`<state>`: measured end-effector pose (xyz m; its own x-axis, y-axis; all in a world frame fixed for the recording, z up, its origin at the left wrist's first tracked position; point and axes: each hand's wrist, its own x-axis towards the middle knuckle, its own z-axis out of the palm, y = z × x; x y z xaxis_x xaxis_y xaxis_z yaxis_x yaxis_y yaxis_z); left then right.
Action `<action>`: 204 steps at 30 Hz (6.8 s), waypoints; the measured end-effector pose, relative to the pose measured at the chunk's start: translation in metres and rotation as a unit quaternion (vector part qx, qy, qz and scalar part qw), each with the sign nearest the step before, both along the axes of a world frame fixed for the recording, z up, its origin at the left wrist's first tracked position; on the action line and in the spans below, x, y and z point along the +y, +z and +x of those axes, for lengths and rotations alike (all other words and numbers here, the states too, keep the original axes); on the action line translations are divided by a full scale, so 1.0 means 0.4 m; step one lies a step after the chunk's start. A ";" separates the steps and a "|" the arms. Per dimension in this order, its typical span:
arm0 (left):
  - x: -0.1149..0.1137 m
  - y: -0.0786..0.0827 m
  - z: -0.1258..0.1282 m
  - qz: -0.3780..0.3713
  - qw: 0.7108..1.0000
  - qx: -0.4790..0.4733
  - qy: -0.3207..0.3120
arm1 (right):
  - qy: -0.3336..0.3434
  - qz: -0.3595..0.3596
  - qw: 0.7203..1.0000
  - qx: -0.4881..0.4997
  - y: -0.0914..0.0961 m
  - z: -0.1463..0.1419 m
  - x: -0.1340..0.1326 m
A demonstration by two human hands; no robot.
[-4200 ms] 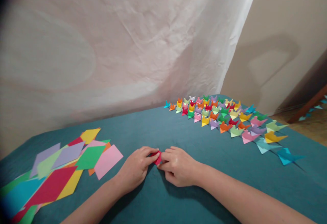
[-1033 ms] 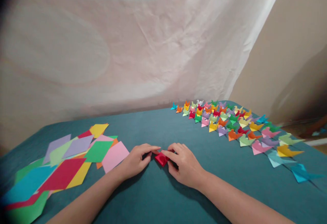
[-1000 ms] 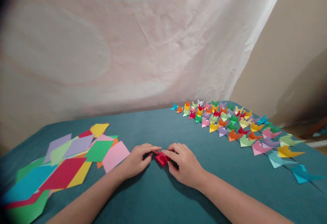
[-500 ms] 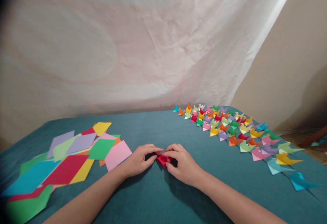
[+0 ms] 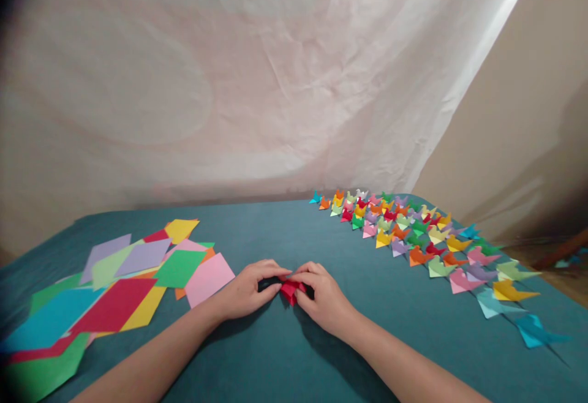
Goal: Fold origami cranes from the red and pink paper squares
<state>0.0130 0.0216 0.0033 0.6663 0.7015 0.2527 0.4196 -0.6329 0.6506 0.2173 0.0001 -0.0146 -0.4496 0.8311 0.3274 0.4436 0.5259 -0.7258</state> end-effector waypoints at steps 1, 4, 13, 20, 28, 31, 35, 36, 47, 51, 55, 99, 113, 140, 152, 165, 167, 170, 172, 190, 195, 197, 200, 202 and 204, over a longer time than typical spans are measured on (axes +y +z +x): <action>-0.001 0.002 0.000 -0.001 1.000 0.000 -0.001 | 0.000 0.002 1.000 0.003 -0.003 0.001 0.000; -0.002 0.004 -0.001 -0.002 1.000 -0.001 0.000 | -0.001 0.008 1.000 0.010 -0.010 0.002 0.002; -0.001 0.008 -0.003 -0.005 1.000 0.006 0.005 | -0.010 0.009 1.000 0.015 -0.013 -0.001 0.002; -0.002 0.009 -0.003 -0.005 1.000 0.007 0.006 | -0.024 0.007 1.000 0.014 -0.011 -0.006 0.003; 0.001 0.007 -0.007 -0.019 1.000 -0.001 0.012 | -0.047 0.007 0.999 -0.002 -0.013 -0.017 0.004; 0.005 0.002 -0.009 -0.024 1.000 -0.007 0.006 | -0.056 0.010 0.998 -0.007 -0.015 -0.021 0.006; 0.011 -0.006 -0.004 -0.026 0.999 -0.007 0.017 | -0.060 0.012 0.998 -0.010 -0.020 -0.024 0.010; 0.012 -0.008 -0.002 -0.027 0.999 -0.004 0.024 | -0.061 0.011 0.998 -0.009 -0.021 -0.024 0.011; 0.017 -0.018 0.009 -0.046 0.997 -0.012 0.053 | -0.070 0.011 0.997 0.002 -0.023 -0.021 0.017; 0.018 -0.017 0.014 -0.053 0.997 -0.013 0.057 | -0.070 0.012 0.998 0.002 -0.025 -0.020 0.020; 0.022 -0.020 0.022 -0.055 0.996 -0.021 0.069 | -0.067 0.015 0.998 0.002 -0.030 -0.019 0.022; 0.007 -0.032 0.050 0.052 0.988 0.058 0.131 | -0.065 -0.001 0.998 0.013 -0.032 -0.004 0.002; -0.001 -0.033 0.053 0.083 0.983 0.084 0.139 | -0.090 0.011 0.996 0.022 -0.015 -0.013 0.001; -0.006 -0.033 0.039 0.092 0.986 0.086 0.110 | -0.073 0.023 0.997 0.027 -0.027 -0.010 0.012; -0.009 -0.027 0.038 0.068 0.987 0.070 0.128 | -0.076 0.025 0.997 0.019 -0.022 -0.011 0.013; -0.006 -0.028 0.034 0.034 0.989 0.053 0.132 | -0.091 0.025 0.995 0.041 -0.032 -0.007 0.007; -0.011 -0.028 0.032 0.032 0.988 0.054 0.139 | -0.072 0.040 0.996 0.035 -0.027 -0.007 0.006; -0.019 -0.029 0.029 0.035 0.985 0.061 0.159 | -0.067 0.029 0.997 0.031 -0.022 -0.010 0.001; -0.023 -0.030 0.029 0.036 0.984 0.065 0.164 | -0.068 0.019 0.997 0.028 -0.021 -0.013 -0.003; -0.018 -0.040 0.032 0.040 0.982 0.061 0.172 | -0.081 -0.057 0.994 0.055 -0.012 -0.032 -0.013; -0.017 -0.042 0.031 0.038 0.982 0.060 0.172 | -0.088 -0.071 0.992 0.063 -0.010 -0.035 -0.011; -0.017 -0.043 0.031 0.038 0.982 0.059 0.173 | -0.088 -0.076 0.991 0.061 -0.008 -0.036 -0.010; -0.017 -0.044 0.032 0.038 0.982 0.060 0.175 | -0.090 -0.079 0.991 0.058 -0.007 -0.037 -0.009; -0.016 -0.044 0.032 0.039 0.982 0.062 0.176 | -0.088 -0.080 0.992 0.053 -0.007 -0.036 -0.009; -0.015 -0.042 0.032 0.038 0.982 0.060 0.175 | -0.085 -0.079 0.992 0.049 -0.007 -0.035 -0.008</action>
